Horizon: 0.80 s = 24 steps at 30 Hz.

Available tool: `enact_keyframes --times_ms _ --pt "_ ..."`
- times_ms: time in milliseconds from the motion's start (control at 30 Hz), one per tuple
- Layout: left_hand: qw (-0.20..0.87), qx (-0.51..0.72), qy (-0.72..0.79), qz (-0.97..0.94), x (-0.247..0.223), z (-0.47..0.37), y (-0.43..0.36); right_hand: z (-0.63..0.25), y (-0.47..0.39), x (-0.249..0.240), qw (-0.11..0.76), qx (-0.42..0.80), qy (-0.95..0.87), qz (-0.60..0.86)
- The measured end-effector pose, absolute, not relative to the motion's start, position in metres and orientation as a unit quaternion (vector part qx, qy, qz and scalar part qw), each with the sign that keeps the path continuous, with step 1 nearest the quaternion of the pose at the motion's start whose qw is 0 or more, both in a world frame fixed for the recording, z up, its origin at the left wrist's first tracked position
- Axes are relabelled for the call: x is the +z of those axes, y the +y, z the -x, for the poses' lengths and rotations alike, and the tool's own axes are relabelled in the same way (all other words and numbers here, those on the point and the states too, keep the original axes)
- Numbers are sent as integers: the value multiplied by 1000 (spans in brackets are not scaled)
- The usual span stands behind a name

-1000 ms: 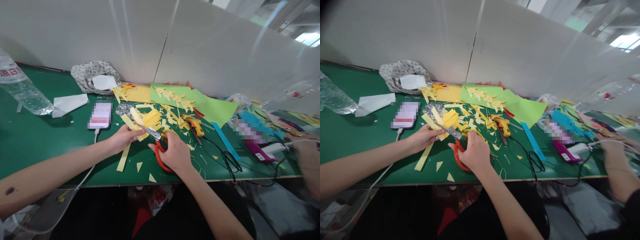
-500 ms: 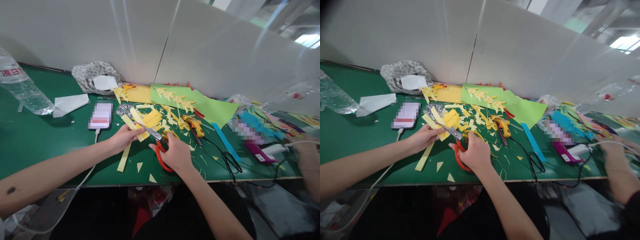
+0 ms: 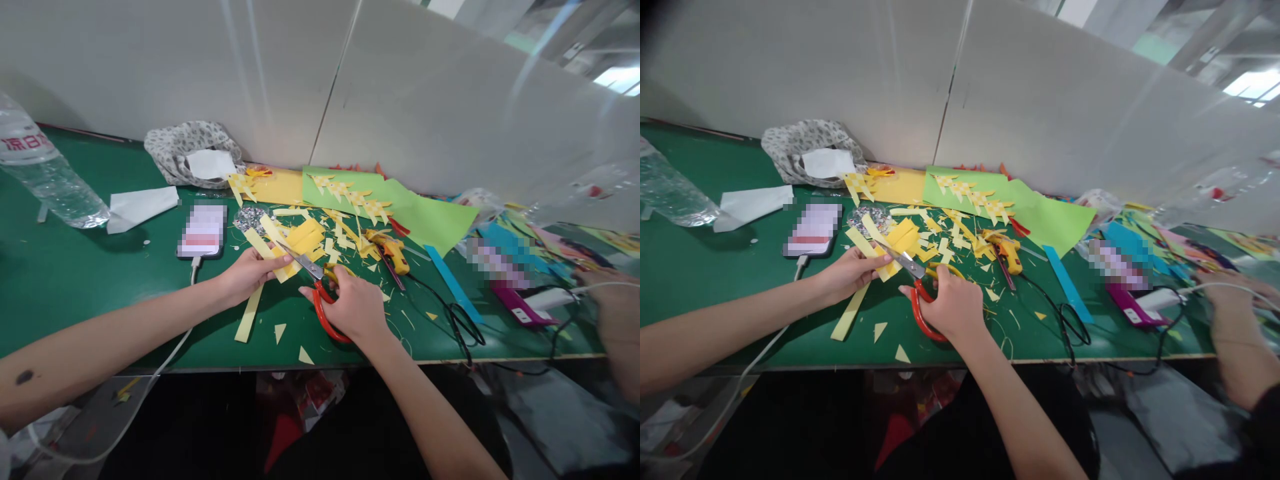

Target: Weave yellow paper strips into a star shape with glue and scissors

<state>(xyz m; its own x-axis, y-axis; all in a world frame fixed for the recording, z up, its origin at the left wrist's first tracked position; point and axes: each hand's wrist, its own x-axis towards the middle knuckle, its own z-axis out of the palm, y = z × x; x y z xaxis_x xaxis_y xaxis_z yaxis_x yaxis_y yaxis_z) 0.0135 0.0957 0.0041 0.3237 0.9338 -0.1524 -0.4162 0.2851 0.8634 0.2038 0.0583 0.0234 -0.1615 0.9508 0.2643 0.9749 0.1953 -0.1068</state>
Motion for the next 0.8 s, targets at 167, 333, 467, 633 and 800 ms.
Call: enact_keyframes --times_ms 167,333,467,633,800 --pt "721 461 359 -372 3 -14 96 -206 60 24 144 -54 -767 623" --pt "714 456 375 -376 1 -13 97 -207 61 23 139 -64 -768 622" --pt "714 455 375 -377 1 -13 97 -207 61 23 137 -70 -768 622" --pt "711 449 388 -377 -1 -12 98 -207 61 22 139 -75 -768 621" --pt "713 452 383 -375 0 -13 97 -207 61 23 142 -65 -766 624"
